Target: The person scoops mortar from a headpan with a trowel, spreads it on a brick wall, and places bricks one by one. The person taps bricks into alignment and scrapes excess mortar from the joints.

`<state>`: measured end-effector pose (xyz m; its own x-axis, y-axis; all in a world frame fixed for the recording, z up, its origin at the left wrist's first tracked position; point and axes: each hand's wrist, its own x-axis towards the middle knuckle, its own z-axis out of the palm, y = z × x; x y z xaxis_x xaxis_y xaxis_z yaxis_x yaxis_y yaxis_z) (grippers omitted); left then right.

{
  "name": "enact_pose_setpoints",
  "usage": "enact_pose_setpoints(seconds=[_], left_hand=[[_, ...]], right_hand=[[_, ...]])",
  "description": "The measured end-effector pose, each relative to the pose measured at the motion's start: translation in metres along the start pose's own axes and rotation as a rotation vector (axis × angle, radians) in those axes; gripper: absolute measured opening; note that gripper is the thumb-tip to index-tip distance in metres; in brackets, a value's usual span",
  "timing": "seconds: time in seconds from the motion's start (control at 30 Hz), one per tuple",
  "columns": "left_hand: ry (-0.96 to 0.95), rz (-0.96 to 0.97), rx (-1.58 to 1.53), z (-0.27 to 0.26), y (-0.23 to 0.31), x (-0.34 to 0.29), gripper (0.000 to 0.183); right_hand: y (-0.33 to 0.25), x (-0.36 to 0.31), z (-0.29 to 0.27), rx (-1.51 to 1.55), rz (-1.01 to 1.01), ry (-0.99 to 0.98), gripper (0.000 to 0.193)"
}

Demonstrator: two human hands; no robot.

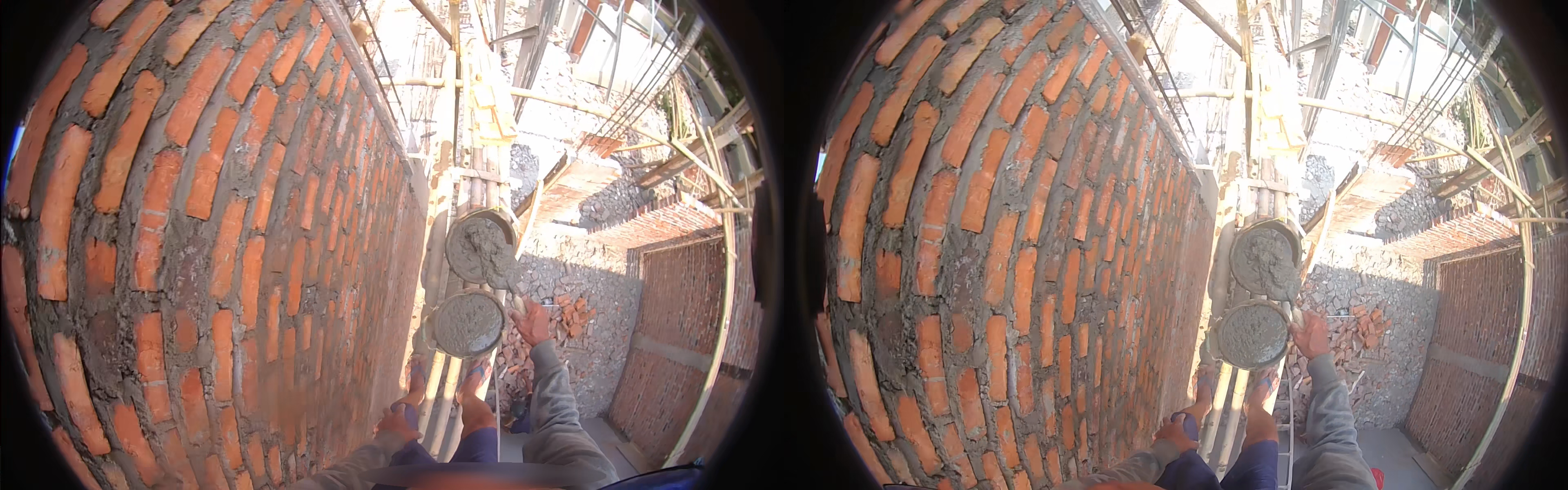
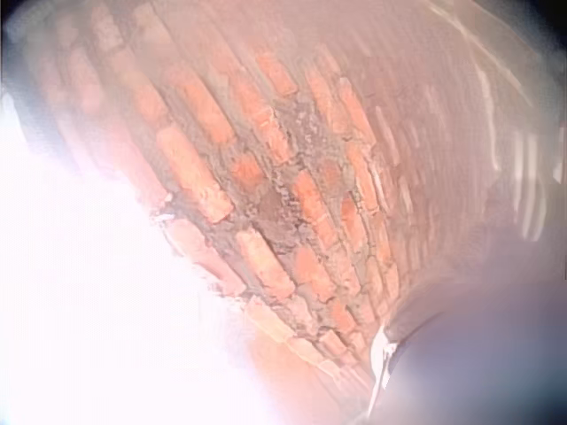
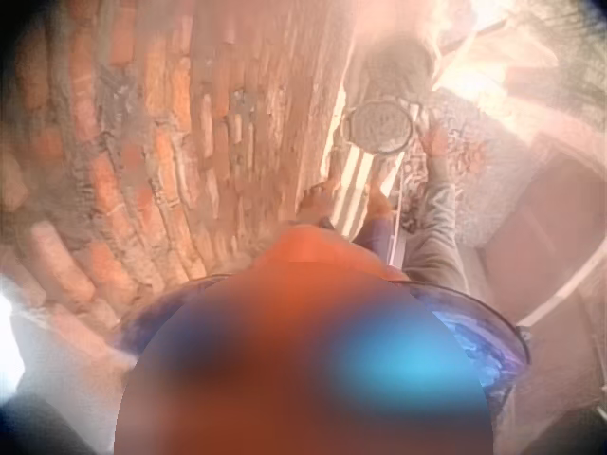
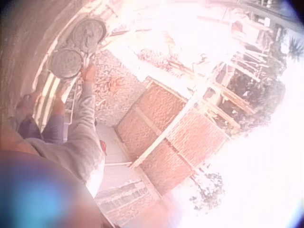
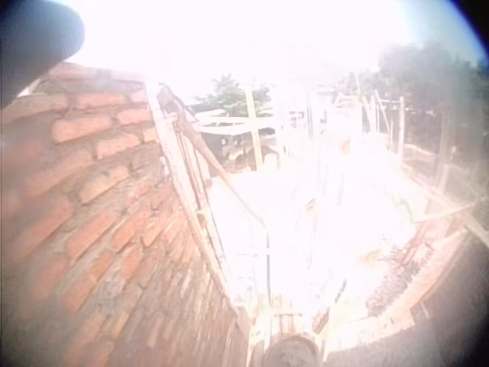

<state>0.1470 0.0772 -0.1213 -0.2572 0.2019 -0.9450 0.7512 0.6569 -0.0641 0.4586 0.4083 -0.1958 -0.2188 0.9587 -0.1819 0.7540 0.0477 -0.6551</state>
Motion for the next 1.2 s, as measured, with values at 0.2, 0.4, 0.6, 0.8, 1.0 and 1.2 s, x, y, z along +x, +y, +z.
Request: enact_pose_setpoints(seconds=[0.2, 0.4, 0.6, 0.8, 1.0, 1.2], left_hand=[[0.158, 0.041, -0.661, 0.006, -0.07, -0.011, 0.096], [0.241, 0.206, -1.035, -0.018, -0.111, -0.053, 0.075], [0.288, 0.013, -0.936, -0.028, -0.129, -0.052, 0.036], [0.107, 0.121, -1.122, -0.022, -0.162, -0.065, 0.032], [0.098, 0.13, -1.088, -0.026, -0.186, -0.077, 0.033], [0.094, 0.129, -1.07, -0.02, -0.201, -0.086, 0.035]], right_hand=[[-0.192, -0.076, -0.191, 0.057, -0.157, -0.116, 0.028], [-0.429, -0.144, -0.329, 0.346, -0.135, -0.39, 0.024], [-0.616, -0.172, -0.4, 0.516, -0.305, -0.576, 0.025], [-0.739, -0.16, -0.349, 1.289, -0.211, -0.923, 0.029], [-0.789, -0.135, -0.235, 1.97, 0.018, -1.115, 0.027], [-0.754, -0.127, -0.234, 1.808, -0.276, -1.21, 0.033]])
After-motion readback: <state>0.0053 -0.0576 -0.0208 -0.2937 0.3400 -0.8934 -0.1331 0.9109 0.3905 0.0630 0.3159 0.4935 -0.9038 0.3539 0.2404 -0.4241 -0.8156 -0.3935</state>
